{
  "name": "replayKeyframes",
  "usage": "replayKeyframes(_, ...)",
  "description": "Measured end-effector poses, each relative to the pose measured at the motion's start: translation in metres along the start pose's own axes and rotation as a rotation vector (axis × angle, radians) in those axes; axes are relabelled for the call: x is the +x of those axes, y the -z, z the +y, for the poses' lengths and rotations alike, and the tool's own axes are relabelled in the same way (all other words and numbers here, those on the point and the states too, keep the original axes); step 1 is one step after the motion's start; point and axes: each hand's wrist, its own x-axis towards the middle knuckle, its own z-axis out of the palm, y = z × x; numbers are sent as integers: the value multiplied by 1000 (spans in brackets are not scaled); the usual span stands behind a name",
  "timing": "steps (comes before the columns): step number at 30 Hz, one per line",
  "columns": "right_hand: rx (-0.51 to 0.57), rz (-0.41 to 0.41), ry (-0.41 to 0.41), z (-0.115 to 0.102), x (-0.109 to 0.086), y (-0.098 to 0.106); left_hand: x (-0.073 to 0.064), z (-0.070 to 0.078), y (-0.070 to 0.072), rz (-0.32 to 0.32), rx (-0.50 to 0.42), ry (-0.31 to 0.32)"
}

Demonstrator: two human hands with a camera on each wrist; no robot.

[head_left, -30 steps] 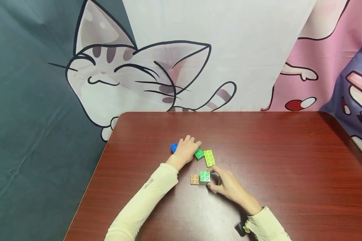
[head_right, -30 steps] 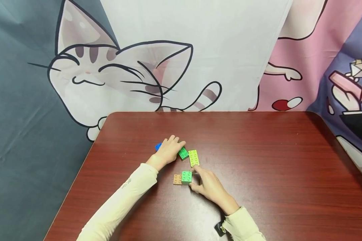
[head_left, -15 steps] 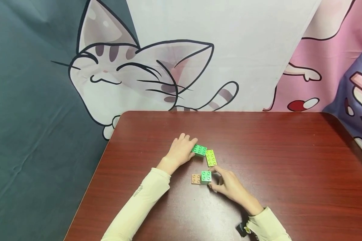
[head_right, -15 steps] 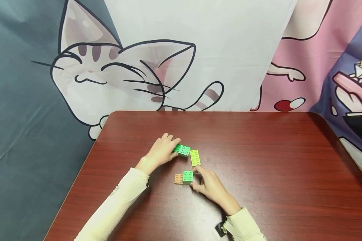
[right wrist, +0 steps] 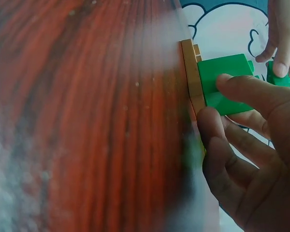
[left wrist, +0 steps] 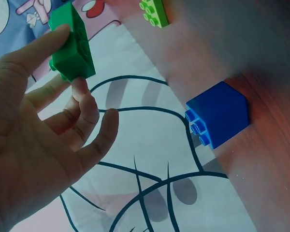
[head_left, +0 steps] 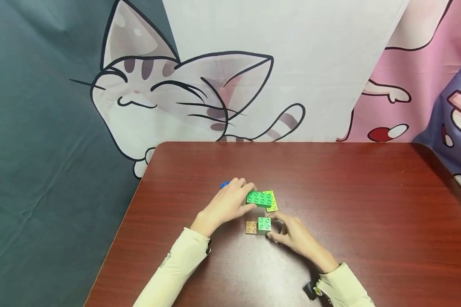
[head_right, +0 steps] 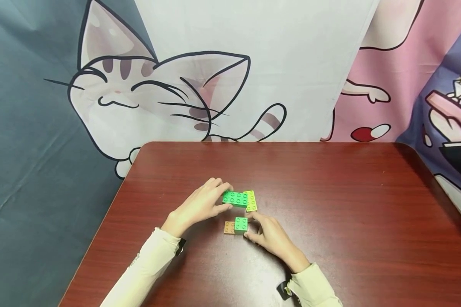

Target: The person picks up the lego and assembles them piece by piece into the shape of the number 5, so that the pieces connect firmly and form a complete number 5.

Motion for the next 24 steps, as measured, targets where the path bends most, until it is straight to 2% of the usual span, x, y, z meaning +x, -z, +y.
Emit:
replayKeyframes(8,-16,-14,-21,0,0,2,-7,2,-2,-19,-123,7)
replayKeyframes(14,-58,-6,-13,0,4,3,-14,-1,-9,-11,-251,-14)
replayKeyframes(19,-125,-51,-49,-5,4,3,-27,-3,-12,20,-324,34)
replayKeyframes(21,-169,-23,-55,-9,2,8,-31,-3,-13,36,-341,46)
replayKeyframes(24,-175,97,-37,-19,-2,20,-33,-1,-17,46,-356,46)
